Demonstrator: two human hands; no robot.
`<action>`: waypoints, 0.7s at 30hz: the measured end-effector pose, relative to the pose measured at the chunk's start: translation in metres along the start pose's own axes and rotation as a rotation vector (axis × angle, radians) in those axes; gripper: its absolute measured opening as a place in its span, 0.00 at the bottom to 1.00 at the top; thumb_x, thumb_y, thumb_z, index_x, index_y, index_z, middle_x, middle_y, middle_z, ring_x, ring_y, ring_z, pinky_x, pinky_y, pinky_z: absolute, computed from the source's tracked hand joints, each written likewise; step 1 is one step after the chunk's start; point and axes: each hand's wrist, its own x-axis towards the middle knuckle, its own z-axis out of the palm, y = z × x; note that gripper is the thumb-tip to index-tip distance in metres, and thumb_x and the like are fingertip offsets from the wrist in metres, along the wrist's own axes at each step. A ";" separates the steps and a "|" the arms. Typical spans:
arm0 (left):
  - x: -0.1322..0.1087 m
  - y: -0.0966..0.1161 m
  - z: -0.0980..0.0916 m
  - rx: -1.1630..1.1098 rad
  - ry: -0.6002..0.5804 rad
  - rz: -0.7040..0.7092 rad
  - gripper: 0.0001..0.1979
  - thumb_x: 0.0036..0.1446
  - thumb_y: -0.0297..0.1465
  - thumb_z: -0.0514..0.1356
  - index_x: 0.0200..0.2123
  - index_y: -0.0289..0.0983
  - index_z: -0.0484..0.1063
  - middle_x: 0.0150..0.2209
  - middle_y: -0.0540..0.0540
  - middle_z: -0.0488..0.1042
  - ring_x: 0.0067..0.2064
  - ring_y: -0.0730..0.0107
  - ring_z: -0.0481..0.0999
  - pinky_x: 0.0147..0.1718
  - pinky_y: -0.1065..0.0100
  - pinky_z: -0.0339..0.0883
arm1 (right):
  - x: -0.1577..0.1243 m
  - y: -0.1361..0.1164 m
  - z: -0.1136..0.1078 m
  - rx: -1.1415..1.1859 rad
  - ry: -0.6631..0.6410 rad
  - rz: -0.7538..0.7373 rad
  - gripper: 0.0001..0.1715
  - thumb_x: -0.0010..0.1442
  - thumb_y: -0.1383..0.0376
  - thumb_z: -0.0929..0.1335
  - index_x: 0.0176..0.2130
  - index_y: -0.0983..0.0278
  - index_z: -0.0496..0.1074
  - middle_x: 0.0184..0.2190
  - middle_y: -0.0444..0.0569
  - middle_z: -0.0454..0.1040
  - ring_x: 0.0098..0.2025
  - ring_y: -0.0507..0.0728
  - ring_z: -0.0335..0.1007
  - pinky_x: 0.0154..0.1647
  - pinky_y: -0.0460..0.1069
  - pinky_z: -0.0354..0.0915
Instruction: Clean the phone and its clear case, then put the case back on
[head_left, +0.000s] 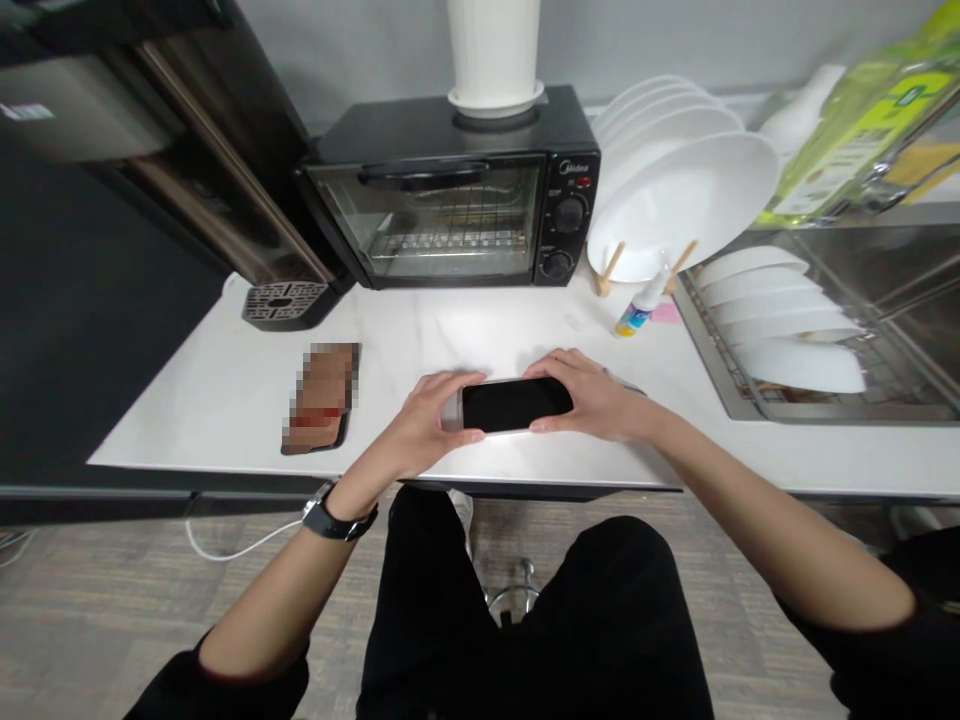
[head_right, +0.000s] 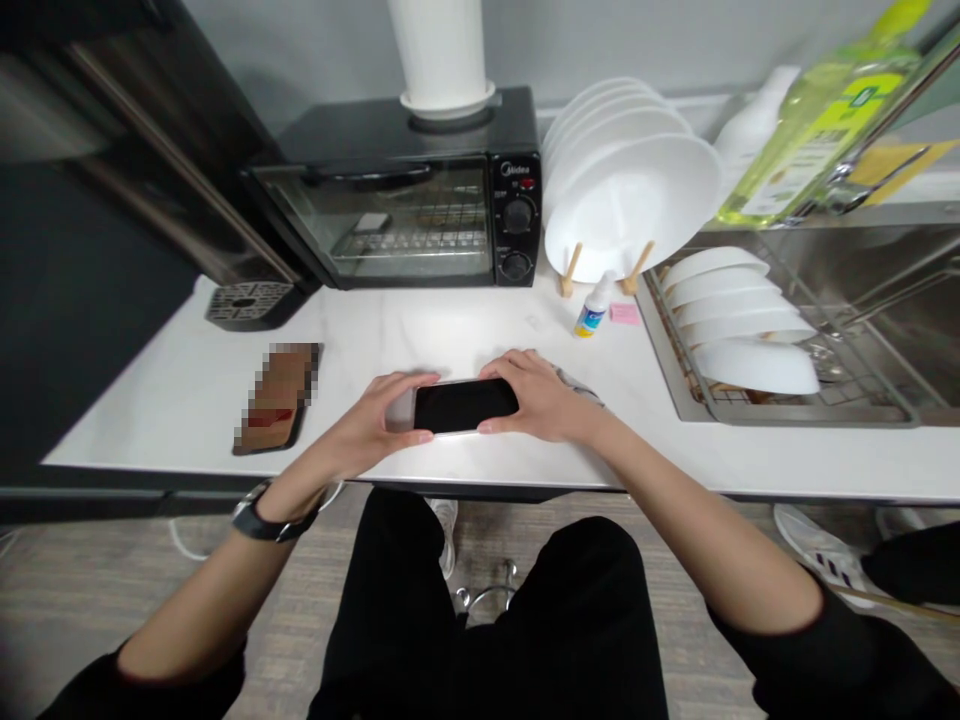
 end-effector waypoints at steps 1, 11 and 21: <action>0.000 0.000 0.001 0.012 -0.001 -0.005 0.38 0.61 0.40 0.71 0.71 0.41 0.67 0.68 0.40 0.70 0.71 0.50 0.63 0.74 0.46 0.54 | 0.001 -0.002 -0.001 0.000 -0.015 0.022 0.35 0.58 0.45 0.78 0.57 0.58 0.73 0.57 0.55 0.75 0.60 0.70 0.70 0.65 0.67 0.66; -0.004 -0.008 0.005 0.038 0.007 0.073 0.48 0.61 0.39 0.72 0.78 0.45 0.53 0.68 0.40 0.69 0.71 0.48 0.62 0.75 0.41 0.55 | -0.006 -0.011 -0.003 -0.103 0.007 -0.073 0.41 0.57 0.49 0.80 0.64 0.58 0.73 0.58 0.56 0.75 0.60 0.69 0.71 0.65 0.67 0.69; 0.026 0.034 -0.022 -0.622 0.234 0.176 0.61 0.56 0.49 0.75 0.80 0.53 0.40 0.69 0.41 0.72 0.69 0.51 0.73 0.72 0.49 0.64 | 0.001 -0.044 -0.011 0.208 0.384 0.000 0.35 0.56 0.45 0.79 0.57 0.58 0.78 0.52 0.53 0.80 0.53 0.65 0.76 0.58 0.63 0.74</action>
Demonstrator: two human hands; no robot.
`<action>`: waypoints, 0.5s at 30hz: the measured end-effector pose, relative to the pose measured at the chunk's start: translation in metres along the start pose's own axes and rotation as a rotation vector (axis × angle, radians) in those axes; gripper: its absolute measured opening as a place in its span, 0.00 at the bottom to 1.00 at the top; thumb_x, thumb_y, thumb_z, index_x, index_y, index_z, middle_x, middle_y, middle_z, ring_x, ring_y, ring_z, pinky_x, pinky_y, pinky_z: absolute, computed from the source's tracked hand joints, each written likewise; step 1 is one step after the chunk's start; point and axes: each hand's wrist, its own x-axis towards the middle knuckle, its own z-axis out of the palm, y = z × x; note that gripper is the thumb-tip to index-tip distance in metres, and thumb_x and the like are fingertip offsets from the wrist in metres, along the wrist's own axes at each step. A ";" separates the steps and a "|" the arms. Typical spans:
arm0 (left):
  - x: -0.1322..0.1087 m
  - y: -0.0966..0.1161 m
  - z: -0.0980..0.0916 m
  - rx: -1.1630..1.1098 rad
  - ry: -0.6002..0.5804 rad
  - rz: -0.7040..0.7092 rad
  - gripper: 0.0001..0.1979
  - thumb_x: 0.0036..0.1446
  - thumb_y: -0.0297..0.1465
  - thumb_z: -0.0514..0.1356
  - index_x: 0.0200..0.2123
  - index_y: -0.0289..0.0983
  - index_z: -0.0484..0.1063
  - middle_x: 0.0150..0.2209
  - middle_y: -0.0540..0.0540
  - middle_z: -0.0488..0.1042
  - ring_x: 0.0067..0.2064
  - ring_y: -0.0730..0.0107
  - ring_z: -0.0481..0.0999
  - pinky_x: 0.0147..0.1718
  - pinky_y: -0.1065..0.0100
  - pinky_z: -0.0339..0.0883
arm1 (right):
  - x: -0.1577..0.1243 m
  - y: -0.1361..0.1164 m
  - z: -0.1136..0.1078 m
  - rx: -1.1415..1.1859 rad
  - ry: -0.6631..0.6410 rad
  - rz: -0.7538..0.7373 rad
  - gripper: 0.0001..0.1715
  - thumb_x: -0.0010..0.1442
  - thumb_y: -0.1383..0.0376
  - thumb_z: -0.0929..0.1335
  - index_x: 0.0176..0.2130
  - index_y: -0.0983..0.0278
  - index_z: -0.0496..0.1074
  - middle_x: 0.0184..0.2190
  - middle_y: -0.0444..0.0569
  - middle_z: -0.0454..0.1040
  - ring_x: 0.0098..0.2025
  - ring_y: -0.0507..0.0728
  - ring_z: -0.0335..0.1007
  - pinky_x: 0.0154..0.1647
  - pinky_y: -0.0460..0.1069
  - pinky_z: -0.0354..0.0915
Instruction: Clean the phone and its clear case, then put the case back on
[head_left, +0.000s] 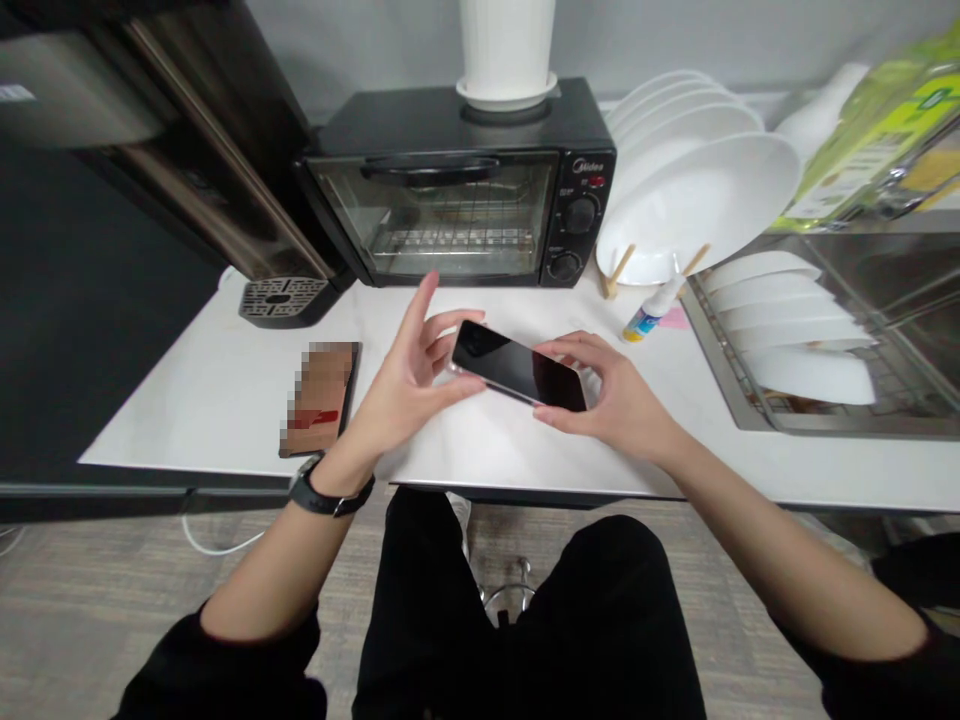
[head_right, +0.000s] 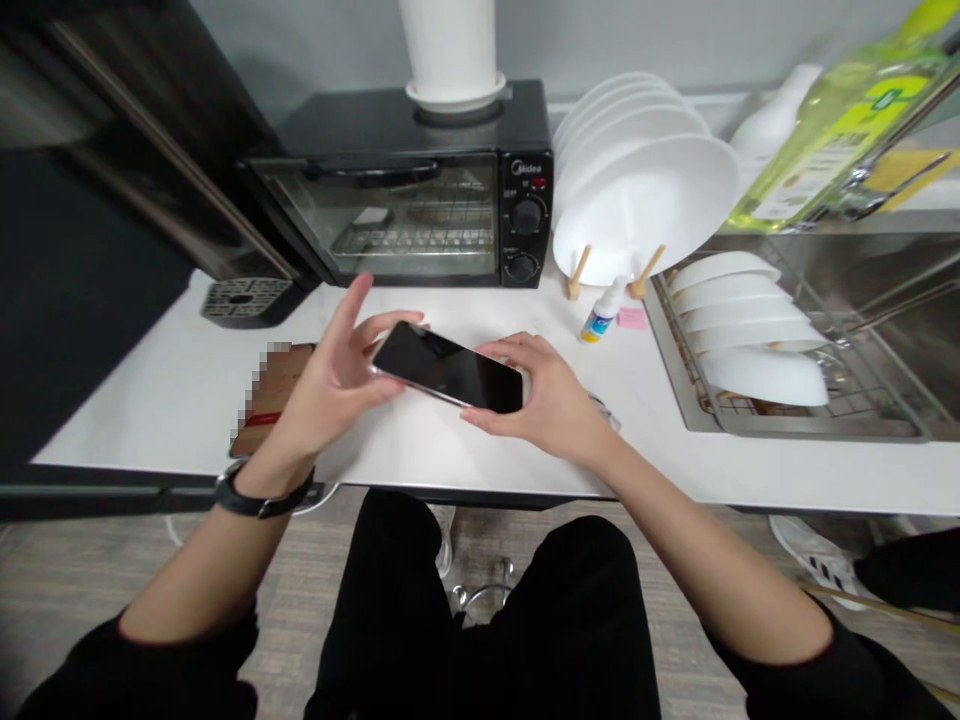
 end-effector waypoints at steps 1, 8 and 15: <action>0.012 0.005 0.010 -0.136 0.026 -0.025 0.54 0.61 0.52 0.70 0.80 0.52 0.44 0.69 0.41 0.73 0.69 0.50 0.73 0.70 0.48 0.67 | 0.003 -0.005 0.007 0.058 0.063 0.055 0.36 0.57 0.43 0.78 0.57 0.58 0.78 0.52 0.53 0.80 0.51 0.64 0.77 0.56 0.62 0.75; 0.086 -0.007 0.060 -0.835 0.184 -0.391 0.42 0.73 0.61 0.39 0.68 0.38 0.71 0.52 0.39 0.84 0.56 0.50 0.84 0.53 0.53 0.81 | -0.004 0.000 0.021 -0.047 0.220 0.097 0.37 0.72 0.42 0.67 0.70 0.58 0.70 0.61 0.59 0.74 0.57 0.65 0.78 0.62 0.65 0.75; 0.099 -0.050 0.039 -0.988 0.114 -0.656 0.41 0.74 0.58 0.44 0.71 0.33 0.66 0.46 0.37 0.85 0.46 0.49 0.87 0.38 0.56 0.81 | -0.077 0.053 -0.044 -0.397 -0.093 -0.117 0.32 0.74 0.64 0.67 0.74 0.53 0.66 0.71 0.54 0.72 0.70 0.68 0.73 0.68 0.72 0.73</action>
